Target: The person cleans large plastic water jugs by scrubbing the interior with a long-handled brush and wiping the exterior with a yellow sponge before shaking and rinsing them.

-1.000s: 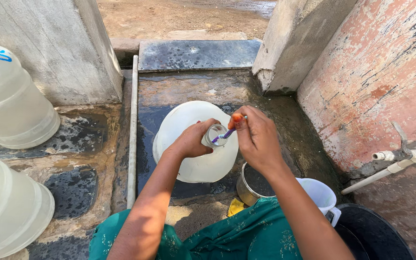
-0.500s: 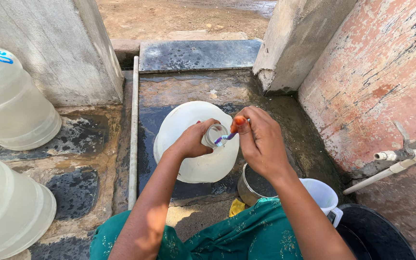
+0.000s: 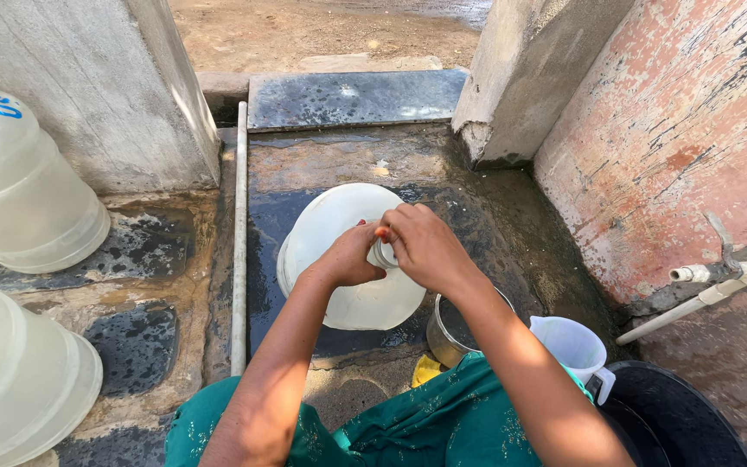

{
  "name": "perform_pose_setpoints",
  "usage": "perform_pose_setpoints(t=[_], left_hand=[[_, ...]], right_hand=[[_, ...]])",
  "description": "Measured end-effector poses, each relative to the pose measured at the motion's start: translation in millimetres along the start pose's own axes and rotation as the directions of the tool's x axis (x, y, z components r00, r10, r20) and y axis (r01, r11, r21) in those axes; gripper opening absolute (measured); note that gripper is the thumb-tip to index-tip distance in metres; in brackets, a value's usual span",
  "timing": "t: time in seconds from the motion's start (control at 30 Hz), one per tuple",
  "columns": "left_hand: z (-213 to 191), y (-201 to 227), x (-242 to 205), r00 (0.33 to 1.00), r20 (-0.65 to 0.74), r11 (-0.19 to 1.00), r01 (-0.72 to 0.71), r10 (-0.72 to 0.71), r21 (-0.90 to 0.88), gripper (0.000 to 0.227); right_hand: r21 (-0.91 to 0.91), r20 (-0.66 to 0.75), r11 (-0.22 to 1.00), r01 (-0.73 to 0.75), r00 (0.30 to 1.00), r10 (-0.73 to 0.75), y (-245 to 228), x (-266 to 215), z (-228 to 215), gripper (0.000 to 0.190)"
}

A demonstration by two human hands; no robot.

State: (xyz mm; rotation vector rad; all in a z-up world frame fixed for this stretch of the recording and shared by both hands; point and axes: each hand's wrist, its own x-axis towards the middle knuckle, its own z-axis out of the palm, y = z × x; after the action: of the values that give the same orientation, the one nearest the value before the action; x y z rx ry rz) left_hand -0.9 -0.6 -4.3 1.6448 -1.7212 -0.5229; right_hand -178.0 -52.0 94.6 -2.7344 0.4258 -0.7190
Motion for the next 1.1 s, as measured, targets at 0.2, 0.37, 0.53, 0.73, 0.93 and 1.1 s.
perform_pose_setpoints(t=[0.2, 0.37, 0.53, 0.73, 0.93, 1.1], left_hand=[[13.6, -17.1, 8.5, 0.997, 0.057, 0.992, -0.056, 0.05, 0.113, 0.063], [13.1, -11.5, 10.2, 0.987, 0.023, 0.984, -0.157, 0.156, 0.084, 0.097], [0.5, 4.4, 6.3, 0.993, -0.003, 0.992, -0.117, 0.117, 0.039, 0.095], [-14.3, 15.7, 0.4, 0.999, 0.0, 0.999, -0.033, 0.033, 0.014, 0.081], [-14.3, 19.8, -6.7, 0.998, 0.015, 0.998, -0.053, 0.053, -0.024, 0.081], [-9.4, 18.7, -10.2, 0.994, 0.031, 0.994, -0.102, 0.103, -0.038, 0.085]], right_hand=[[-0.065, 0.046, 0.998, 0.026, 0.999, -0.023, -3.8, 1.2, 1.6, 0.009], [0.079, -0.038, 0.979, -0.187, 0.981, 0.191, 27.5, 14.9, 15.0, 0.036], [0.509, -0.087, 0.783, -0.357, 0.884, 0.46, 50.6, 9.7, 29.8, 0.039], [0.832, -0.021, 0.469, -0.296, 0.828, 0.56, 60.0, -6.0, 38.1, 0.038], [0.733, -0.039, 0.605, -0.31, 0.869, 0.494, 63.3, -5.0, 38.1, 0.04], [0.523, -0.011, 0.772, -0.362, 0.903, 0.43, 61.0, 2.2, 25.6, 0.034]])
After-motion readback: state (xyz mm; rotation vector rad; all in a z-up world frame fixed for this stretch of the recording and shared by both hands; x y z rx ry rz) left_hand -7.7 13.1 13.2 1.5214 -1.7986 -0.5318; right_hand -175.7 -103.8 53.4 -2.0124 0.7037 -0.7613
